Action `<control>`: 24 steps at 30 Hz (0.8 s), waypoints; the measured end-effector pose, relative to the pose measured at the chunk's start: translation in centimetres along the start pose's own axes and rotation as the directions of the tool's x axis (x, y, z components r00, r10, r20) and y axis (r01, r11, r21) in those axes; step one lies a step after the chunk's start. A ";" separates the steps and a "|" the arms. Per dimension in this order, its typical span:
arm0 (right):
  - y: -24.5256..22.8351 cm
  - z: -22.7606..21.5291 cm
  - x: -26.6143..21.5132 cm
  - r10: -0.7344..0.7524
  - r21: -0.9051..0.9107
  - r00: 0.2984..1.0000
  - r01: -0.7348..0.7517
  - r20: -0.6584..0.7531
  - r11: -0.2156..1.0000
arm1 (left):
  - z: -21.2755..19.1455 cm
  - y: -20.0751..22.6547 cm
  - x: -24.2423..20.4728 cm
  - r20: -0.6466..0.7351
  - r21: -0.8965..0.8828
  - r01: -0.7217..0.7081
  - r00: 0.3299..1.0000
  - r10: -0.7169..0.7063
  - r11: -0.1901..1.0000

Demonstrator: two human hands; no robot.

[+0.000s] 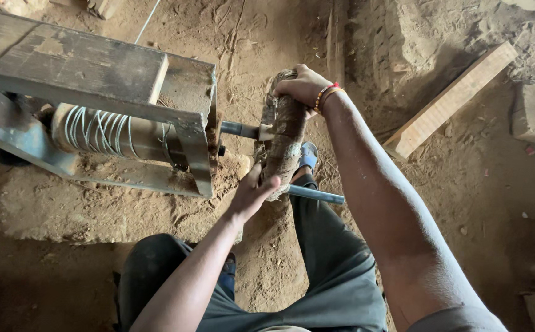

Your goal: The person is using a hand-operated machine to wrap fiber around a core to create a thick rope. They rotate a handle with one hand while guiding and smoothing the winding material with the other hand.

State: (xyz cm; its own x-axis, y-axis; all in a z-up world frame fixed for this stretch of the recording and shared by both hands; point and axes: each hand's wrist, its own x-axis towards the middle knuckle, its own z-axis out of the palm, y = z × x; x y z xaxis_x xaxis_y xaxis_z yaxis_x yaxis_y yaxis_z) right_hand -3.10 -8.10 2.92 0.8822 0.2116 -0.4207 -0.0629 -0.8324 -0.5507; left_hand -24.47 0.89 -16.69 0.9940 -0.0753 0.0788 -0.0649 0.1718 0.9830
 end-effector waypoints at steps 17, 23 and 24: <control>1.5 -0.6 6.6 0.067 0.086 0.960 -0.094 0.272 0.992 | -0.4 -2.8 0.2 0.071 -0.239 -0.019 0.997 0.037 0.971; 1.8 -0.5 6.2 0.070 0.152 0.984 -0.096 0.165 0.984 | 0.2 -2.1 0.4 -0.009 -0.064 -0.061 0.998 0.061 0.996; 1.9 -0.3 6.2 0.080 0.178 0.988 -0.103 0.129 0.979 | 0.2 -2.1 0.4 -0.005 -0.027 -0.064 0.998 0.064 0.998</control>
State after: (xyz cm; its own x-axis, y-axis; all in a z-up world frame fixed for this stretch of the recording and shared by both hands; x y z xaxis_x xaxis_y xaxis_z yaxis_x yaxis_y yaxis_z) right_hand 2.40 -8.55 -0.49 0.8064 0.2086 -0.5533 -0.2355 -0.7450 -0.6241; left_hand -23.96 0.32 -18.71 0.9883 -0.0589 0.1408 -0.1262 0.2031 0.9710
